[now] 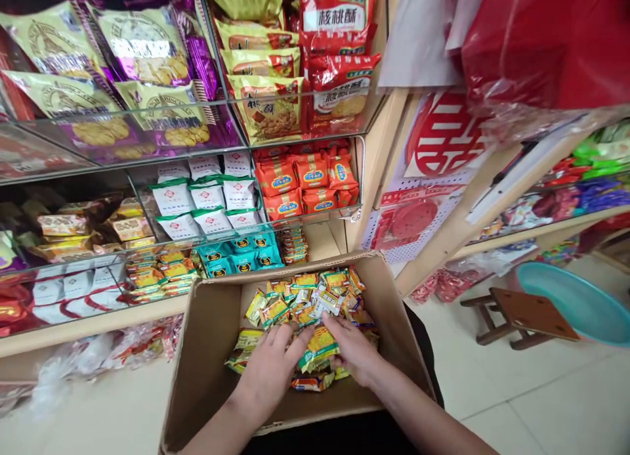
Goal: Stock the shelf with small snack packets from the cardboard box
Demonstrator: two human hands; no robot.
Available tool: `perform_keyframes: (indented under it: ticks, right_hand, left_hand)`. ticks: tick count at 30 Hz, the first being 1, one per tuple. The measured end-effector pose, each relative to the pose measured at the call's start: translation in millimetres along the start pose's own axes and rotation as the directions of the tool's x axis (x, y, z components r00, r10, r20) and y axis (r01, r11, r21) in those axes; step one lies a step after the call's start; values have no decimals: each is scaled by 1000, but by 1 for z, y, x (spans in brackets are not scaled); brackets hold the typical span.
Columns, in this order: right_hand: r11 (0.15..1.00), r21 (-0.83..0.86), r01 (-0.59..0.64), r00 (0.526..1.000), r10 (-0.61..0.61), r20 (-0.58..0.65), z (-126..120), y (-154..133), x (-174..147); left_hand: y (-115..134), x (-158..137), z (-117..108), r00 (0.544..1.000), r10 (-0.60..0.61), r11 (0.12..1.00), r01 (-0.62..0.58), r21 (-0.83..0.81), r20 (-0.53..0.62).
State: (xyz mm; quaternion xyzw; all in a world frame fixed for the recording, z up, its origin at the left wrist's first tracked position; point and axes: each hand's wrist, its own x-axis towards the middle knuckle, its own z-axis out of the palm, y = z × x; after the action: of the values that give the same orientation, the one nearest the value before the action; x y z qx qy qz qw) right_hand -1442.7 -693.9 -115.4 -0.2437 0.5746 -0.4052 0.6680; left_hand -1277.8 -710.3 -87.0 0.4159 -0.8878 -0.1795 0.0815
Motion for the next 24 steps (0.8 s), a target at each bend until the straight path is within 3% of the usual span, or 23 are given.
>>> perform_keyframes:
  ticks: [1,2,3,5,6,7,11,16,19,21,23,24]
  right_hand:
    - [997,-17,74,996,-74,-48,1,-1,0]
    - [981,-78,178,977,-186,-105,1,-2,0]
    - [943,-169,289,938,-313,-147,1,-3,-1]
    - [825,-341,451,836,-524,-161,3,-6,-4]
    - [777,-392,492,800,-581,-148,4,-7,-6]
    - [752,-416,512,784,-607,-132,7,-9,-9]
    - [731,-425,534,775,-624,-100,17,-11,-18]
    - [742,-439,506,753,-628,-193,25,-2,-17]
    - [779,-378,501,770,-600,-217,25,6,-15]
    - [796,-320,514,806,-576,-137,23,7,-18]
    - [809,-263,525,845,-532,52,18,2,-24]
    - [814,-249,525,851,-501,158,15,-3,-28]
  left_hand:
    - [5,0,0,993,-74,981,54,-187,-97]
    - [10,1,0,964,-209,906,126,-405,-168]
    - [14,3,1,912,-372,768,196,-610,-175]
    - [23,8,3,781,-621,435,274,-858,-66]
    - [26,10,4,738,-675,322,279,-905,-13]
    - [29,13,5,718,-696,264,271,-926,12]
    - [31,20,10,715,-699,243,210,-947,-21]
    - [30,19,13,709,-705,181,177,-967,-2]
    - [31,17,14,699,-715,162,179,-970,10]
    - [30,15,13,693,-721,179,187,-966,1]
    - [28,12,8,689,-725,213,198,-957,-19]
    - [26,10,4,703,-709,273,203,-940,-54]
